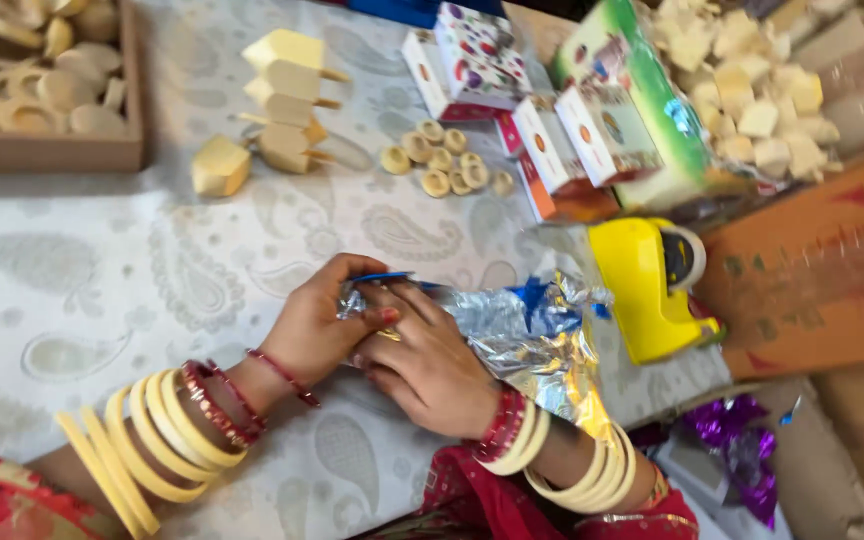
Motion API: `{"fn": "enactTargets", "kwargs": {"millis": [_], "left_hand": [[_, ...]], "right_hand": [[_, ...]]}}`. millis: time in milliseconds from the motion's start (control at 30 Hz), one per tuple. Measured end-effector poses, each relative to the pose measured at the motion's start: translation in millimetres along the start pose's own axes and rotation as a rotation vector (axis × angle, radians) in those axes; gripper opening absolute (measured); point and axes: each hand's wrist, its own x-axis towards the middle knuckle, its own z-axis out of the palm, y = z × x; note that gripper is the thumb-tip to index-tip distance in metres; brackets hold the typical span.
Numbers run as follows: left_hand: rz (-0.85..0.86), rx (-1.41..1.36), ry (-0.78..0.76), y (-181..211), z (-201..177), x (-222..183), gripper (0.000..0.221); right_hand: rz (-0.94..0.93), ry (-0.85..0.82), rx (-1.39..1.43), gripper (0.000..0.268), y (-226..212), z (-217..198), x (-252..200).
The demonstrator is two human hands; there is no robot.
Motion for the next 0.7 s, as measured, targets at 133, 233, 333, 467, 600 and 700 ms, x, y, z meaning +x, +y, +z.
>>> {"fn": "enactTargets", "kwargs": {"millis": [133,233,333,467,600,700], "left_hand": [[0.01,-0.126,-0.068,-17.8,4.0,7.6,0.046],[0.09,-0.19,-0.081,-53.6,7.5,21.9,0.035],[0.11,-0.429,-0.084,-78.5,4.2,37.6,0.021],[0.116,-0.082,0.208,-45.1,-17.3,41.7,0.022],[0.015,0.196,0.358,-19.6,-36.2,41.0,0.015],[0.067,0.203,0.315,-29.9,-35.4,43.5,0.015]], "right_hand": [[0.004,-0.089,0.031,0.037,-9.0,-6.5,-5.9],[0.054,-0.077,0.051,0.053,-18.2,-6.7,-12.6],[0.083,-0.031,0.098,0.062,-29.5,-10.2,-22.7],[-0.032,-0.078,0.288,0.047,-31.7,-21.6,-71.8],[-0.13,-0.014,0.342,0.027,-10.8,-53.9,-108.6],[0.046,0.115,0.184,0.026,-2.1,-85.6,-76.6]]}}
